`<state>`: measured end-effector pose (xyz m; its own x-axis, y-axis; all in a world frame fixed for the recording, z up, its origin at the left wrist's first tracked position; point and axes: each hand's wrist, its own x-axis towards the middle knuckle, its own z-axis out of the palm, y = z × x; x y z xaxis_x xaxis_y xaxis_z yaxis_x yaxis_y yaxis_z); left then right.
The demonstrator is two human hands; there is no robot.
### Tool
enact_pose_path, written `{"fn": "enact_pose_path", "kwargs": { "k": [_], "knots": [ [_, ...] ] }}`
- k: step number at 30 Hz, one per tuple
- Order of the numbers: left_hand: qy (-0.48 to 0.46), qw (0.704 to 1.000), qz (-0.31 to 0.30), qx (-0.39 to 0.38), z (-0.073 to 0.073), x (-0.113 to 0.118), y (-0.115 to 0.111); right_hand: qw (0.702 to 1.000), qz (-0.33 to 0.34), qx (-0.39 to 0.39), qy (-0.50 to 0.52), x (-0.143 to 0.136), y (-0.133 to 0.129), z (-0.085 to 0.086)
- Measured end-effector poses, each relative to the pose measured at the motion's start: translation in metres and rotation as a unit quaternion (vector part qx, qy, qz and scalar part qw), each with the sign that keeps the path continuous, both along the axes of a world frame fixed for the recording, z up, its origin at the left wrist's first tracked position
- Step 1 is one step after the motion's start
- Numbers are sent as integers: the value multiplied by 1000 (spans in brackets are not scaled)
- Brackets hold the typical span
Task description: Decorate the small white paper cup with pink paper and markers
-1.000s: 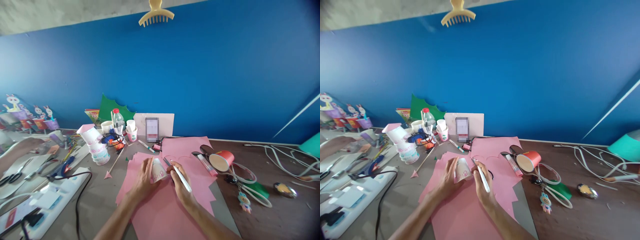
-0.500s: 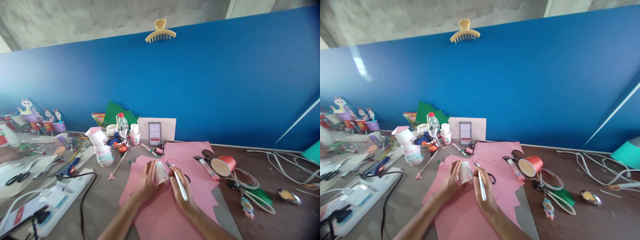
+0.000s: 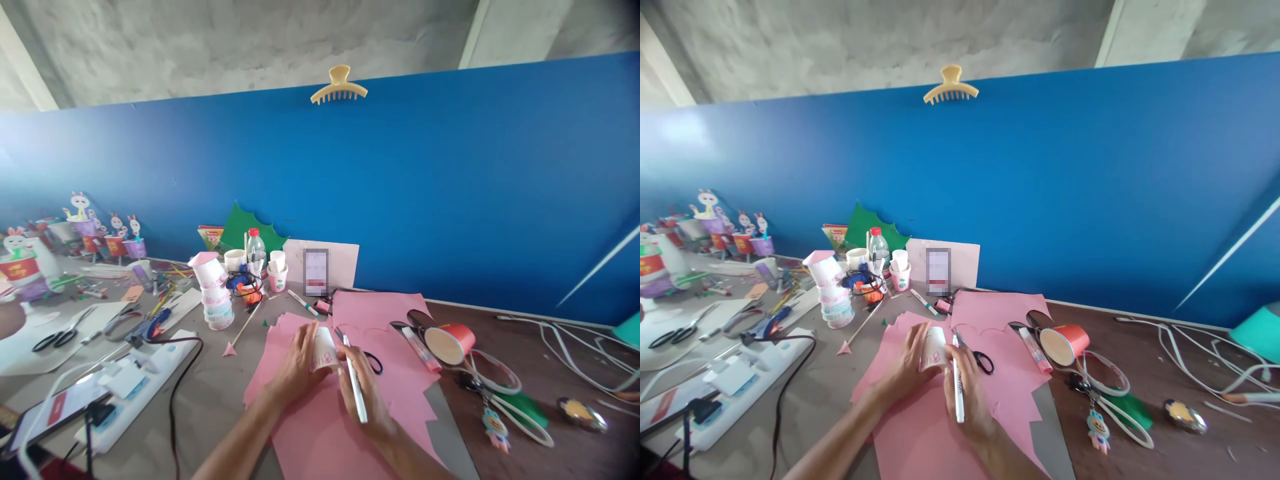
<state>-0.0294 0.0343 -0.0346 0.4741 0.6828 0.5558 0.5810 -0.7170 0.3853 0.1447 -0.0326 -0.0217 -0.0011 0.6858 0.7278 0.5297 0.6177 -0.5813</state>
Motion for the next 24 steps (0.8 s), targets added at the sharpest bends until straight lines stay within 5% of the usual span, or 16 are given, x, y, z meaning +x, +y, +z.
{"fn": "enact_pose_path", "kwargs": {
  "k": [11, 19, 24],
  "knots": [
    [-13, 999, 32, -19, 9, 1, -5, 1000, -23, -11, -6, 2, 11, -13],
    [-8, 999, 43, -19, 2, 7, -10, 999, -39, -11, 3, 11, 17, -17],
    [-1, 1000, 0, -19, 3, 3, -9, 999, -29, -11, -25, 20, 19, -16]
  ]
}}
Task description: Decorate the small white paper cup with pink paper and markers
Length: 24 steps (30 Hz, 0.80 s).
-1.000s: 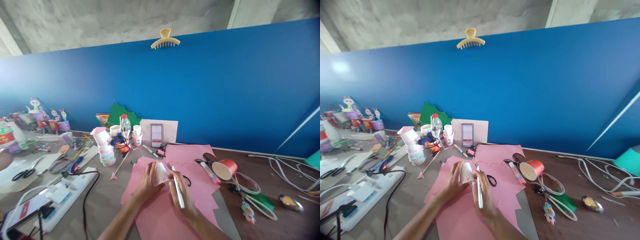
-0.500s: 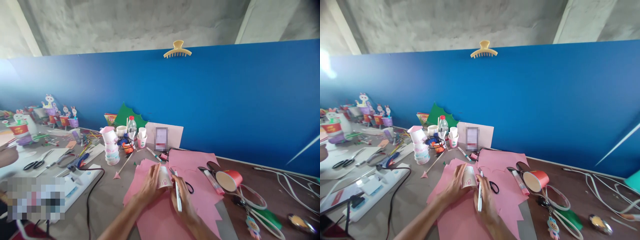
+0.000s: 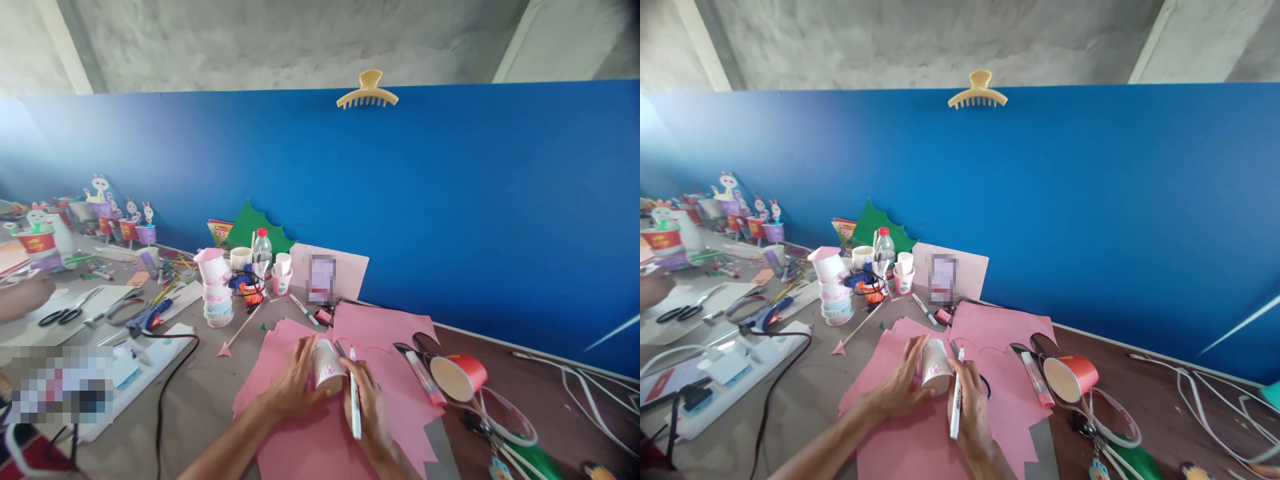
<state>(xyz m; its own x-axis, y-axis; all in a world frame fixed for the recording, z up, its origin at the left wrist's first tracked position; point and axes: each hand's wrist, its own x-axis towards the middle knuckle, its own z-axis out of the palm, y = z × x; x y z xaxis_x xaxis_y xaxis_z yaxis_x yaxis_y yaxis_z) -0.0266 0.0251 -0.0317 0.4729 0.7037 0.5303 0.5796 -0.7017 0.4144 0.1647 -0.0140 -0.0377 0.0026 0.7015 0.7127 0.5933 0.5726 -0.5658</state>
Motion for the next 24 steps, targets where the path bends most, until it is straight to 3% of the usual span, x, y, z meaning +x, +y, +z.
{"fn": "enact_pose_path", "kwargs": {
  "k": [8, 12, 18, 24],
  "knots": [
    [-14, 998, -17, -52, -3, -4, 3, 999, 3, 14, -48, 5, -4, 10],
    [-31, 995, -39, -81, 2, -4, 3, 998, 10, 1, -57, 6, -4, 10],
    [-32, 987, 1, -159, 13, -1, -1, 999, 6, 0, -53, 9, 0, -1],
    [-23, 989, 13, -143, 4, -1, 2, 1000, 1, -4, -31, 8, 2, -2]
  ]
}}
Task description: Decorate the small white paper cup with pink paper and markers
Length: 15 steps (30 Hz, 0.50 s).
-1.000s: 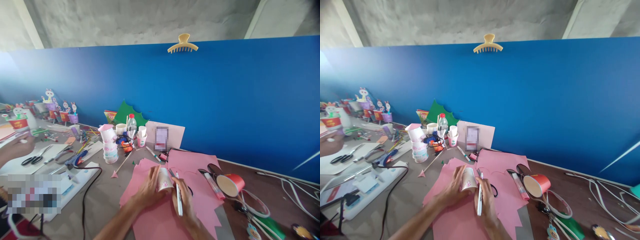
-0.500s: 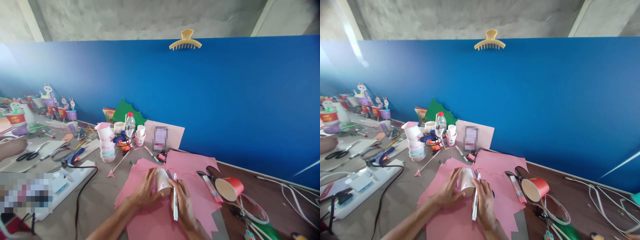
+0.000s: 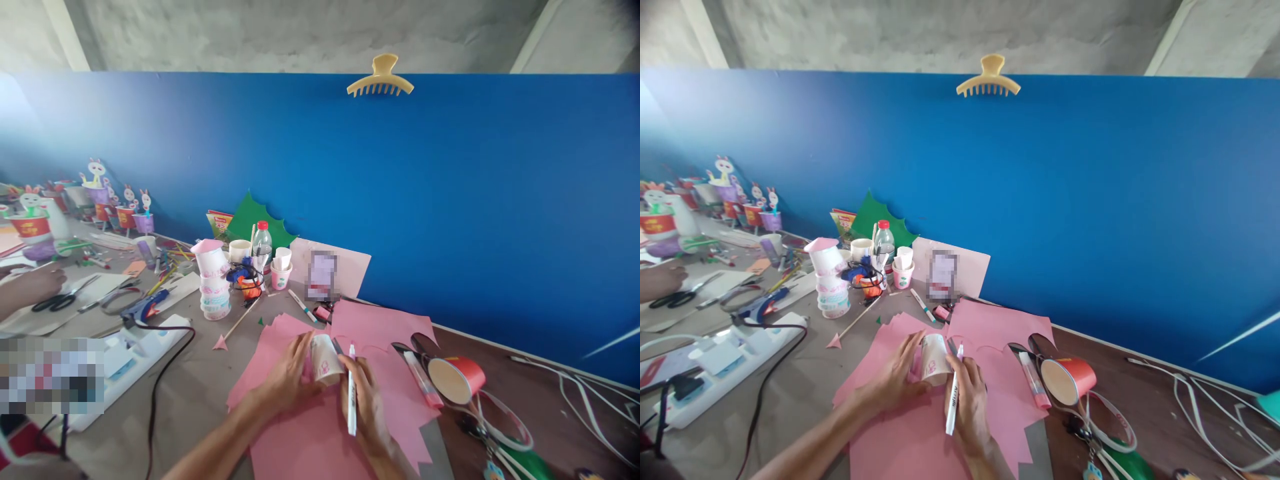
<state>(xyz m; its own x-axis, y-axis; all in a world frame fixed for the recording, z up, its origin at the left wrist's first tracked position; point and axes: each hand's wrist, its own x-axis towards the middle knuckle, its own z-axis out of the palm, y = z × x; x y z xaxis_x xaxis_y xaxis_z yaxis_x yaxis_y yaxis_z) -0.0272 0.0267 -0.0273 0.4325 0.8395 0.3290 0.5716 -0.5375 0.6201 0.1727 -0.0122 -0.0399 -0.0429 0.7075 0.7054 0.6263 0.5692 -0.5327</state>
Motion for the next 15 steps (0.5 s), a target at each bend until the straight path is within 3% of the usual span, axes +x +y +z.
{"fn": "enact_pose_path", "kwargs": {
  "k": [7, 15],
  "knots": [
    [12, 1000, 1, 22, -10, -2, 2, 1000, -8, -4, 10, -3, 4, 1],
    [-29, 999, -9, 42, 0, 4, 0, 999, 25, 6, 22, -2, 1, 9]
  ]
}}
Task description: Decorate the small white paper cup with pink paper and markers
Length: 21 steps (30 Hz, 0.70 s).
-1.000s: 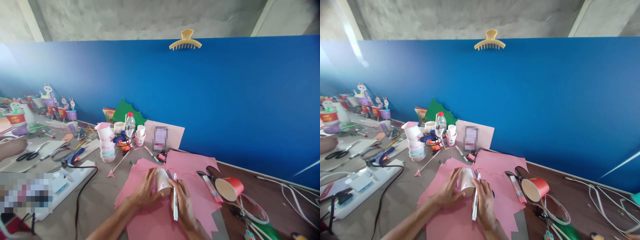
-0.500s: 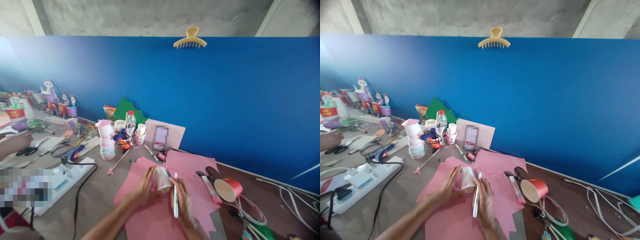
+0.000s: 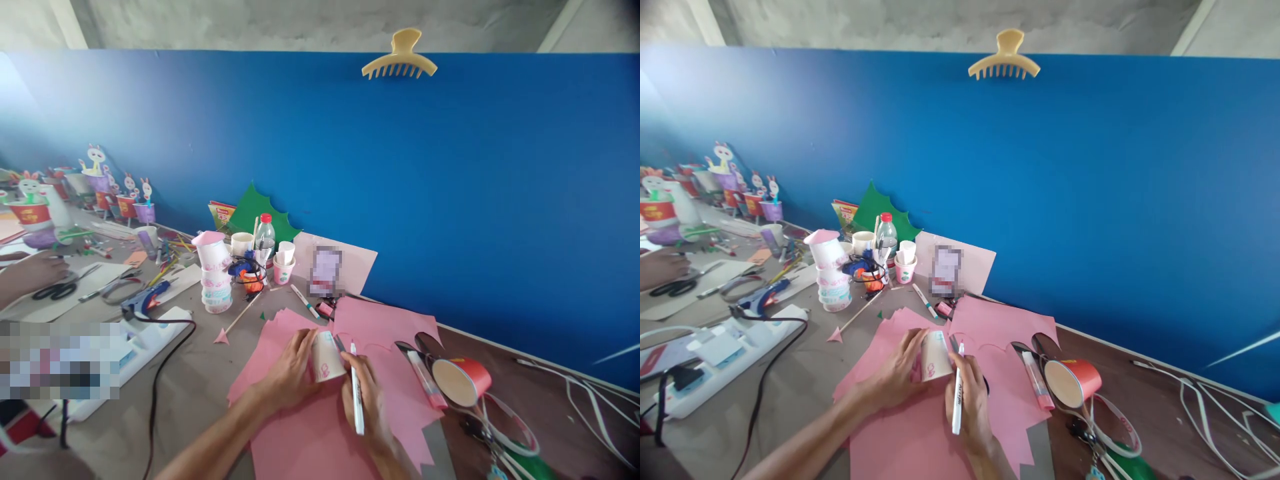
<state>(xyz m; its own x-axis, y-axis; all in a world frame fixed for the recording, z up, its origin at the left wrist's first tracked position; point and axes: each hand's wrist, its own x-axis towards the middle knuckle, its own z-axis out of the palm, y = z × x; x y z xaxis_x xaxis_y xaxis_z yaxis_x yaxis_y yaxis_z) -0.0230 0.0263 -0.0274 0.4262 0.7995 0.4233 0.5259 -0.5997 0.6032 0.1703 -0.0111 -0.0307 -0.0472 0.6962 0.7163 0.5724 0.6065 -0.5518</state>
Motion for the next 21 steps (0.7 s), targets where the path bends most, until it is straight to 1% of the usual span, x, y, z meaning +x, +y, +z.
{"fn": "enact_pose_path", "kwargs": {
  "k": [3, 7, 11, 13, 17, 19, 21],
  "knots": [
    [0, 1000, 9, -10, 0, 1, -1, 1000, -11, 9, 26, -1, -2, 2],
    [14, 1000, 11, -6, -2, 0, -1, 996, -48, 24, 77, -5, -6, 4],
    [33, 999, 6, -9, -2, 0, 0, 993, -64, 11, 95, -8, -13, 4],
    [38, 999, 11, -10, -2, 0, 0, 994, -55, -2, 90, -8, -17, 4],
    [39, 999, 15, 3, -5, 1, 1, 997, -11, -11, 81, -6, -22, 8],
    [35, 999, 14, 12, -5, 1, 0, 996, 2, -14, 90, -5, -23, 11],
    [34, 999, 13, 17, -4, 0, -1, 993, 2, -27, 111, -6, -24, 12]
  ]
}}
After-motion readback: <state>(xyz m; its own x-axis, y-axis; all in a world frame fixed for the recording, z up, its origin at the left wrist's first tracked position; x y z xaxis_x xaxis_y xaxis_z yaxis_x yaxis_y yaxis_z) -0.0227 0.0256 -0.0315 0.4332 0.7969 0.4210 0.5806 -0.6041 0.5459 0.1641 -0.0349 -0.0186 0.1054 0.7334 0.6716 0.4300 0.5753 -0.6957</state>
